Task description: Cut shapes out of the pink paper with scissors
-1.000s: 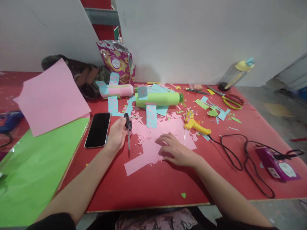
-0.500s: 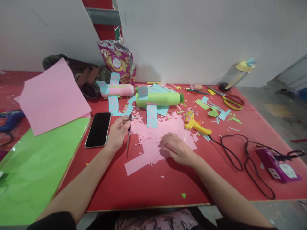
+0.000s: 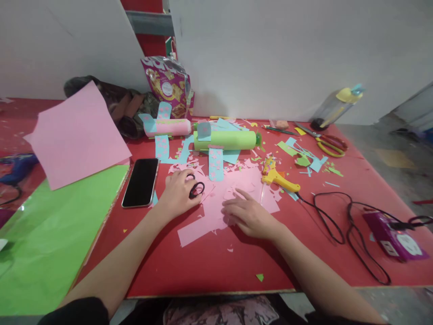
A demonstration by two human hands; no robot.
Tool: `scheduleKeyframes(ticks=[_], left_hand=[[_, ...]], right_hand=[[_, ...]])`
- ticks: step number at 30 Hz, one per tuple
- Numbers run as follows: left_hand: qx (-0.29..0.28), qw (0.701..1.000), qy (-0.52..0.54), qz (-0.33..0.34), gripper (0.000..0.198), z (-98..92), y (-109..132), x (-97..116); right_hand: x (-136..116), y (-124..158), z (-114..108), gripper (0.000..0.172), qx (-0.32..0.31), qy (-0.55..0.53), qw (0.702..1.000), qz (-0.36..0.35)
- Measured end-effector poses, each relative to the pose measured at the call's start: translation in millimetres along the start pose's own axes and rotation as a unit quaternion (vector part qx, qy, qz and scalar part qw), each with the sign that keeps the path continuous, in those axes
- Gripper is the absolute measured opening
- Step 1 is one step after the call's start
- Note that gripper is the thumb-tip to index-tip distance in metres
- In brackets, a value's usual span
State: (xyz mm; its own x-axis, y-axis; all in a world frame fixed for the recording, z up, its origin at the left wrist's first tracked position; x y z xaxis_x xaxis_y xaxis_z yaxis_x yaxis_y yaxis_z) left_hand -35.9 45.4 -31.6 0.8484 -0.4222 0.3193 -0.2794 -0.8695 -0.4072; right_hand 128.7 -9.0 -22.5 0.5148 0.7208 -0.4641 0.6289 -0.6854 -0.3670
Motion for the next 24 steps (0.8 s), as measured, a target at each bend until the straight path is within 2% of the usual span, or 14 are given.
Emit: scheduleKeyframes(ticks=[4,6,9,12,14,16,19,21,24], left_hand=[[-0.052,0.998,-0.025,0.002,0.027,4.1,2,1],[-0.058,0.997,-0.043,0.000,0.028,0.8,1,5],[-0.088,0.993,-0.080,0.003,0.024,-8.2,2,20],[-0.218,0.974,-0.058,0.004,0.026,-10.0,15,43],[-0.256,0.965,-0.063,-0.007,0.025,-12.1,24,55],[-0.275,0.957,-0.086,-0.039,0.023,-12.4,32,60],[-0.282,0.957,-0.018,-0.069,0.015,-11.3,38,62],[-0.290,0.954,0.011,-0.073,0.015,-12.0,39,62],[-0.329,0.942,-0.016,-0.070,0.019,-15.0,40,63]], right_hand=[[-15,1,7,0.021,-0.046,-0.035,0.996,-0.072],[-12,1,6,0.020,-0.044,-0.017,0.997,-0.065],[1,1,-1,0.021,-0.009,0.019,0.999,-0.028],[10,2,-5,0.021,0.019,0.055,0.998,-0.007],[10,3,-4,0.019,0.030,0.065,0.997,-0.009],[8,3,-1,0.018,0.038,0.064,0.997,-0.015],[7,4,1,0.017,0.043,0.061,0.997,-0.014],[7,4,1,0.017,0.044,0.060,0.997,-0.007],[6,4,0,0.015,0.042,0.060,0.997,0.001]])
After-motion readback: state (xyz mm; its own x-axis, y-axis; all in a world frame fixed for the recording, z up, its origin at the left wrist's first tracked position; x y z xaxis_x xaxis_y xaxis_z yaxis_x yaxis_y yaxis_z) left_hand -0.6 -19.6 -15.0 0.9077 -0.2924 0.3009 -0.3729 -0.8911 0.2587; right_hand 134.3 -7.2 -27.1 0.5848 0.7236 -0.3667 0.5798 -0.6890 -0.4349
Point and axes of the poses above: each hand's wrist, its own y-axis away from the middle knuckle, its own z-axis out of the palm, x = y × z, the point moved 5 cm from there along -y, towards the middle knuckle, and after that the axes turned 15 degrees about x, right-handed, at the moved point
